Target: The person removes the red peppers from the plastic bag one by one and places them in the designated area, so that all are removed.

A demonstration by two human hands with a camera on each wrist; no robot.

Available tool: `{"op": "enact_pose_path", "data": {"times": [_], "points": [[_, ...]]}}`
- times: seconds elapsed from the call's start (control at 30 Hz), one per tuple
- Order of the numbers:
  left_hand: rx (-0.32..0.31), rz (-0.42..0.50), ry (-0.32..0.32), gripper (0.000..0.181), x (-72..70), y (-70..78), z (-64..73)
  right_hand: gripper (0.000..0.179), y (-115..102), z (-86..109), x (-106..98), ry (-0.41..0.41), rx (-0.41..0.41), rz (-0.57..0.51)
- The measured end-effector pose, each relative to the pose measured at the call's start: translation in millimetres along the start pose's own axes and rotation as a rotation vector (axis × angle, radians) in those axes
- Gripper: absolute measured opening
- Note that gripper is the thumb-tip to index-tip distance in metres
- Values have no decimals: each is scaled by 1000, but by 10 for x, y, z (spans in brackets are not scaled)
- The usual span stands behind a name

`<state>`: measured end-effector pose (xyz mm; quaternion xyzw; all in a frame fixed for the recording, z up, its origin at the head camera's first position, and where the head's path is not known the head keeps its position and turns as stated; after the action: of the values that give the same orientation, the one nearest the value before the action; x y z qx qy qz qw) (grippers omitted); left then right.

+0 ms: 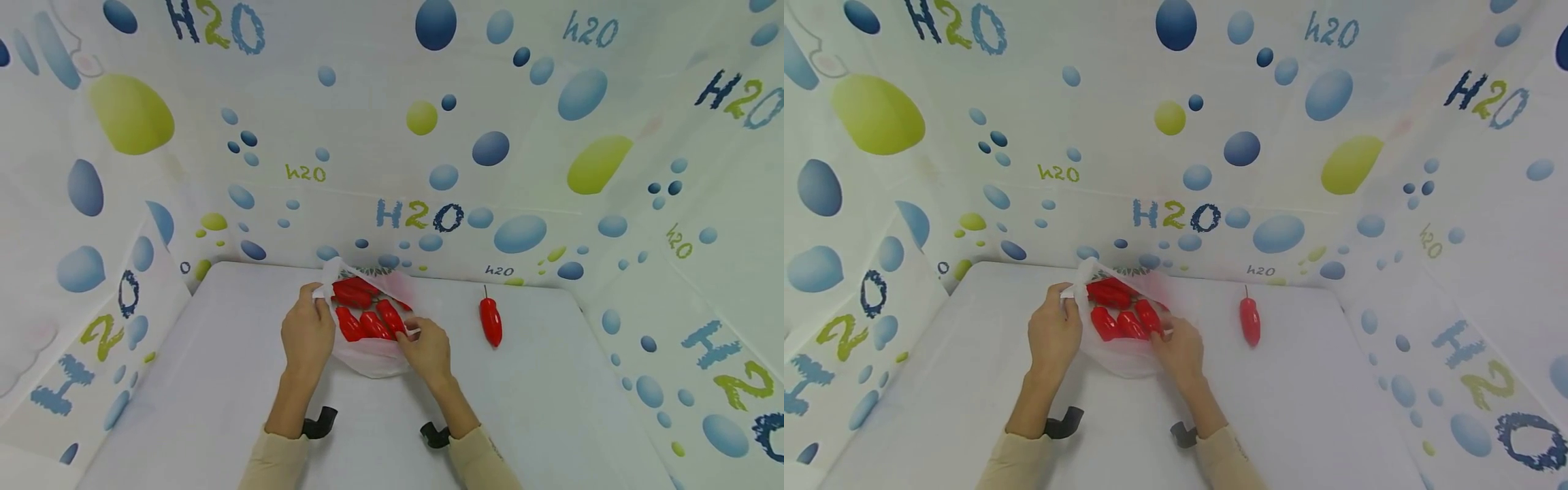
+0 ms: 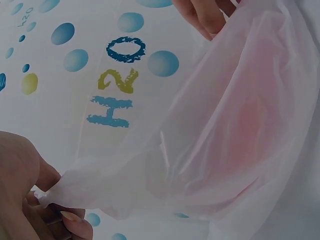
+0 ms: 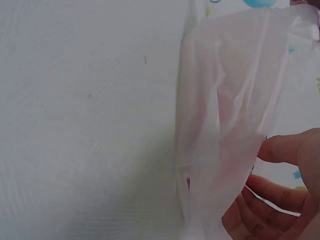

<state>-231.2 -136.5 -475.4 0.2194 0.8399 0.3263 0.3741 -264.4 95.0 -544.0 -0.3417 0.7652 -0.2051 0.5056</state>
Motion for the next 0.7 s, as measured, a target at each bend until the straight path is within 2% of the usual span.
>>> {"op": "enact_pose_path", "data": {"times": [0.2, 0.47, 0.7], "points": [[-13, 1, -7, 34, -15, 22, 6, 30, 19, 4, 26, -25, 21, 33], [-24, -8, -14, 35, -15, 31, 9, 30, 74, 6, 106, -69, 90, 94], [-27, -8, -14, 35, -13, 14, 11, 32, 82, -3, 142, -110, 102, 144]]}}
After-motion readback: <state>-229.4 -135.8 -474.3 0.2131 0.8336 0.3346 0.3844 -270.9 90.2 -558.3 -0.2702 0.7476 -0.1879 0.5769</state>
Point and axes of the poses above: each hand's wrist, its own z-axis away from the middle knuckle, its own x-axis out of the palm, y = z × x, the point moved 1 cm from there along -z, towards the middle knuckle, and after that the axes turned 3 degrees about y, right-handed, at the moved point
